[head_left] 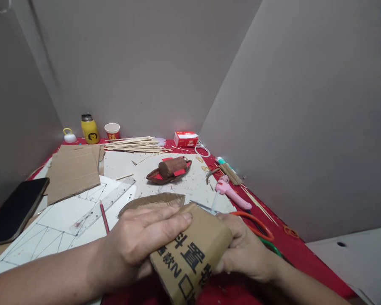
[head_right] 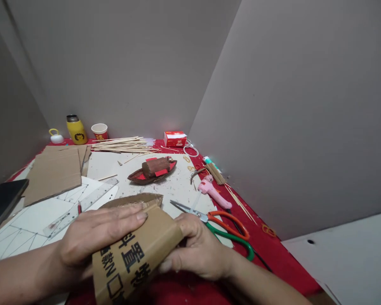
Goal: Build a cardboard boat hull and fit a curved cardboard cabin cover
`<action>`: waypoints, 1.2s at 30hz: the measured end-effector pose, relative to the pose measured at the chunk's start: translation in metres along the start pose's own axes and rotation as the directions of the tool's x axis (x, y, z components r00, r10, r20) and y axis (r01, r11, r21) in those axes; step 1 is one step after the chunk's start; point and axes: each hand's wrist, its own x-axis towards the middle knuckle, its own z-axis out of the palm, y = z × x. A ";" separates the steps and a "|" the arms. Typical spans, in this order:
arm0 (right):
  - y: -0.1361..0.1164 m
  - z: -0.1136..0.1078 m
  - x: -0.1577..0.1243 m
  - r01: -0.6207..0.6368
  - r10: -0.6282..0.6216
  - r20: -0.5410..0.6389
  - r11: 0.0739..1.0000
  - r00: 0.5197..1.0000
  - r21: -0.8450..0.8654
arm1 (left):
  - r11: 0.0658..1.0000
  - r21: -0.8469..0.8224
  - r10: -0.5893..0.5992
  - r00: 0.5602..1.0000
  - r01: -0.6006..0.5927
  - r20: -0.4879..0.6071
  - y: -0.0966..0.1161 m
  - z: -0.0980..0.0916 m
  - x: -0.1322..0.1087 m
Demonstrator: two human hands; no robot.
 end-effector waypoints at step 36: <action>0.016 -0.031 0.022 -0.088 0.036 -0.308 0.984 0.951 -0.157 | 0.654 -0.121 -0.740 0.664 0.747 0.105 -0.029 -0.011 0.016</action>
